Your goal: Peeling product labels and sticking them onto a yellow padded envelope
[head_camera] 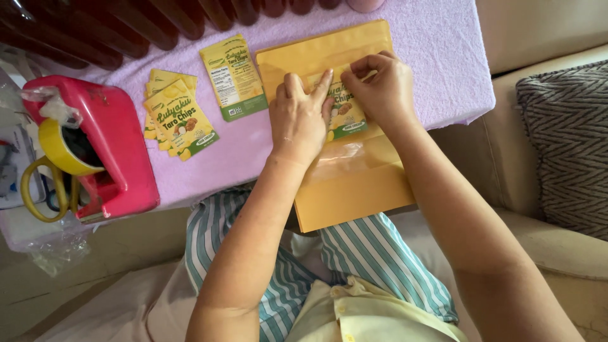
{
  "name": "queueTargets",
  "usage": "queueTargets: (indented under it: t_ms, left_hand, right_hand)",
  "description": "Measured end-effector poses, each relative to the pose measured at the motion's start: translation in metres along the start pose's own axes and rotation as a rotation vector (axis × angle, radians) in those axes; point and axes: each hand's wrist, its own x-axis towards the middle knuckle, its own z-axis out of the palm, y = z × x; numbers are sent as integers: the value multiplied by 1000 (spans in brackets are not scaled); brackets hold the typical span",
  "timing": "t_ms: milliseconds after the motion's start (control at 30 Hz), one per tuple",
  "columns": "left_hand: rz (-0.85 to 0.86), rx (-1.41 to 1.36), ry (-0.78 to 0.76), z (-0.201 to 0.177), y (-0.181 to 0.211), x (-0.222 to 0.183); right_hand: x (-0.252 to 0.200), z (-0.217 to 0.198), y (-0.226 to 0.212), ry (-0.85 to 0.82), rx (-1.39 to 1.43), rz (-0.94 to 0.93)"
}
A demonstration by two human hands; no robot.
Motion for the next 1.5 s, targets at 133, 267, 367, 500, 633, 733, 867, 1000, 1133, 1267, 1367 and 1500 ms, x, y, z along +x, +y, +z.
queueTargets:
  t_ms: [133, 267, 367, 500, 633, 733, 867, 1000, 1133, 1267, 1367, 1500]
  left_hand:
    - [8, 60, 8, 0, 3, 3]
    - [23, 5, -5, -1, -2, 0]
    - [43, -15, 22, -3, -6, -4]
    - [48, -10, 49, -3, -10, -10]
    - [44, -3, 58, -3, -9, -9]
    - [36, -8, 37, -4, -10, -9]
    - [48, -12, 50, -5, -10, -10]
    - [42, -19, 42, -3, -11, -9]
    - [45, -50, 68, -2, -14, -9]
    - [41, -57, 55, -4, -15, -9]
    - [47, -69, 66, -5, -18, -10]
    - [80, -170, 17, -16, -25, -13]
  right_hand:
    - [-2, -2, -5, -11, -48, -16]
    - [-3, -1, -6, 6, -82, -34]
    - [-2, 2, -1, 29, -91, -67]
    - [-1, 4, -1, 41, -126, -55]
    - [-1, 5, -2, 64, -182, -88]
    - [1, 2, -12, -24, -256, 65]
    - [5, -1, -24, -64, -254, 133]
    - [10, 4, -16, -79, -334, 119]
    - [8, 0, -12, -56, -160, 71]
    - [9, -1, -9, -65, -161, 54]
    - [10, -2, -6, -57, -144, 40]
    - [8, -3, -6, -69, -87, 63]
